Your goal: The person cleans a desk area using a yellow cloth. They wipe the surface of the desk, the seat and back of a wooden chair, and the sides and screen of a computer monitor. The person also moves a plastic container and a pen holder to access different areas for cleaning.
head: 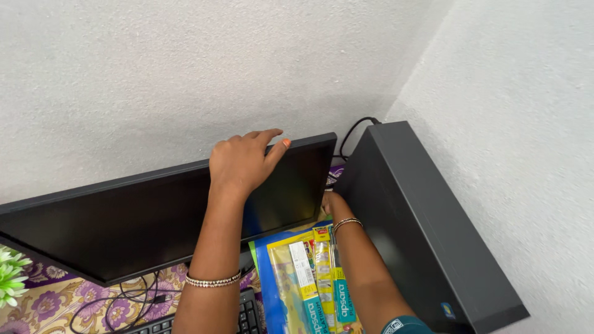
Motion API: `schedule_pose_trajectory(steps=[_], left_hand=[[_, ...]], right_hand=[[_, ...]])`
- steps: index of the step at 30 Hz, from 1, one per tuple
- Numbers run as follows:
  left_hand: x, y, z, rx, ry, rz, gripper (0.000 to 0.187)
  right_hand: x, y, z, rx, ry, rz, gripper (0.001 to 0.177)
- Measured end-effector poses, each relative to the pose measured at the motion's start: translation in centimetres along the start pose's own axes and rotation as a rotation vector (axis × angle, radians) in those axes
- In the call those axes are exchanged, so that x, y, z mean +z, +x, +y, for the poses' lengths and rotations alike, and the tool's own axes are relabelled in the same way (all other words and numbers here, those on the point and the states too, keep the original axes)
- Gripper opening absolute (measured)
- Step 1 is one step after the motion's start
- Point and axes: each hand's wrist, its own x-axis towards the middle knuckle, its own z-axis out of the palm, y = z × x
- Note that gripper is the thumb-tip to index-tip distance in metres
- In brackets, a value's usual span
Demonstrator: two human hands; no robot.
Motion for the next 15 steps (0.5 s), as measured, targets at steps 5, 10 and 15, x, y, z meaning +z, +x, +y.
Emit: schedule_pose_trajectory(steps=[5, 10, 15], left_hand=[[0.0, 0.0, -0.4, -0.018, -0.028, -0.040, 0.053], [-0.3, 0.4, -0.1, -0.037, -0.024, -0.070, 0.061], [-2.8, -1.8, 0.3, -0.131, -0.553, 0.117, 0.054]], right_hand=[[2.1, -5.4, -5.5, -0.060, 0.221, -0.050, 0.041], [5.6, -12.3, -14.0, -0.456, 0.590, 0.096, 0.045], [10.6, -19.6, -20.9, -1.217, -0.321, 0.782, 0.042]])
